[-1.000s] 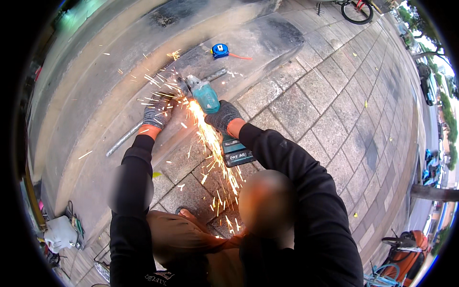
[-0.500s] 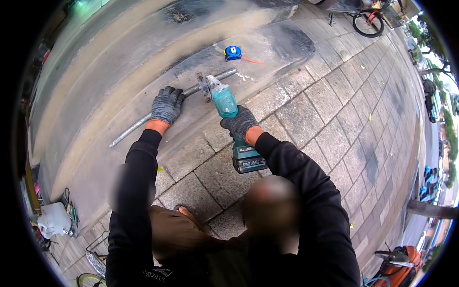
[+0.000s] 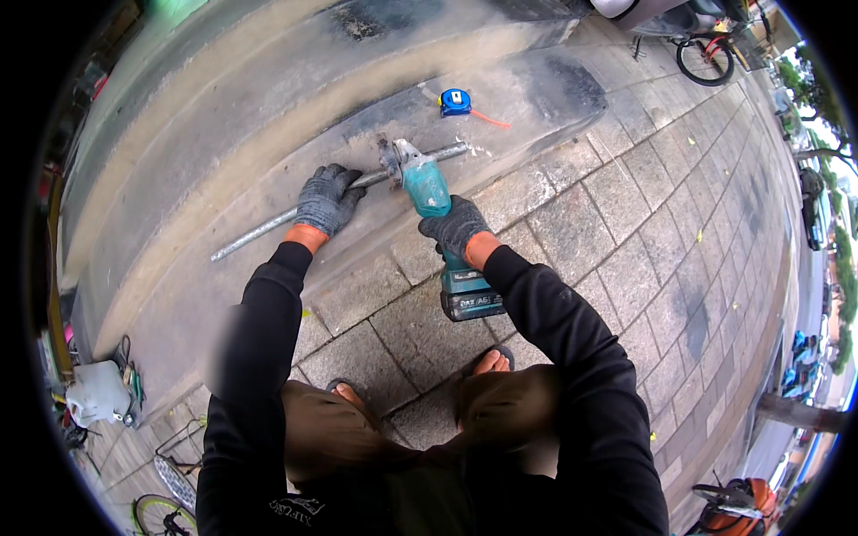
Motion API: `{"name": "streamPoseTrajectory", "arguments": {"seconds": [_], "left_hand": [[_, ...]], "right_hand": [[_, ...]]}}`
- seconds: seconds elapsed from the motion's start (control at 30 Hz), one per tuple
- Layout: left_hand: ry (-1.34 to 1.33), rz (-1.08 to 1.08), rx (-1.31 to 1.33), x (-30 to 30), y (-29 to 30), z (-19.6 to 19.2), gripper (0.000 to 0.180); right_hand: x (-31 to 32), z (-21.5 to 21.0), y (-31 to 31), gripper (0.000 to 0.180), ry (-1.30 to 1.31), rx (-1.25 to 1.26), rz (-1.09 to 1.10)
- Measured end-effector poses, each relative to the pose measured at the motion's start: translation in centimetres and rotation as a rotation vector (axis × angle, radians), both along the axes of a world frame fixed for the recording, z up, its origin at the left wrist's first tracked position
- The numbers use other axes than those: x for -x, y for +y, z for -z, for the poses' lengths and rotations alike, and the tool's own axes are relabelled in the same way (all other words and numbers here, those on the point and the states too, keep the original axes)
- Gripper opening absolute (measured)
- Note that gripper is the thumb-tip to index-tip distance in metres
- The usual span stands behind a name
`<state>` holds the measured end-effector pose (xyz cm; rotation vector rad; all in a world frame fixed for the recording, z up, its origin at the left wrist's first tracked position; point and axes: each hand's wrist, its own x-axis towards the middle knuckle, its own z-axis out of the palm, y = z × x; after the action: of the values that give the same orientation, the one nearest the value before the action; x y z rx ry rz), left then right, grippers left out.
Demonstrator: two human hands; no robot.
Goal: The person uses a grinder to cut through a metal rod on a stone step, then uses a tape measure to mark a point on the rod and continues cutting the metal at the marked location.
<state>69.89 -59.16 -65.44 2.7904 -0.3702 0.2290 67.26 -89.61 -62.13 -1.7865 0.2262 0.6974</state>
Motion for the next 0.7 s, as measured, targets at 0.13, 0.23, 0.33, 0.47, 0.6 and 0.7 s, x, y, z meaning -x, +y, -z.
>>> {"name": "streamPoseTrajectory", "arguments": {"seconds": [0.13,0.23,0.33,0.47,0.6,0.7], "left_hand": [[-0.022,-0.059,0.052,0.3,-0.3,0.0,0.035],[-0.037,-0.086,0.041,0.1,-0.2,0.3,0.036],[0.003,-0.085,0.05,0.2,-0.6,-0.2,0.035],[-0.018,-0.076,0.05,0.3,-0.5,0.0,0.036],[-0.002,-0.064,0.047,0.2,0.0,0.5,0.038],[-0.106,0.014,0.041,-0.2,-0.2,0.8,0.039]], "right_hand": [[0.1,-0.1,0.3,0.042,-0.008,-0.001,0.0],[0.0,-0.2,0.5,0.041,-0.013,0.022,-0.013],[-0.2,0.0,0.2,0.041,-0.032,0.044,-0.024],[-0.4,0.4,0.3,0.041,-0.07,0.071,-0.021],[-1.0,1.4,0.5,0.052,-0.078,0.12,-0.071],[-1.4,3.6,-0.7,0.059,-0.203,0.203,-0.101]]}}
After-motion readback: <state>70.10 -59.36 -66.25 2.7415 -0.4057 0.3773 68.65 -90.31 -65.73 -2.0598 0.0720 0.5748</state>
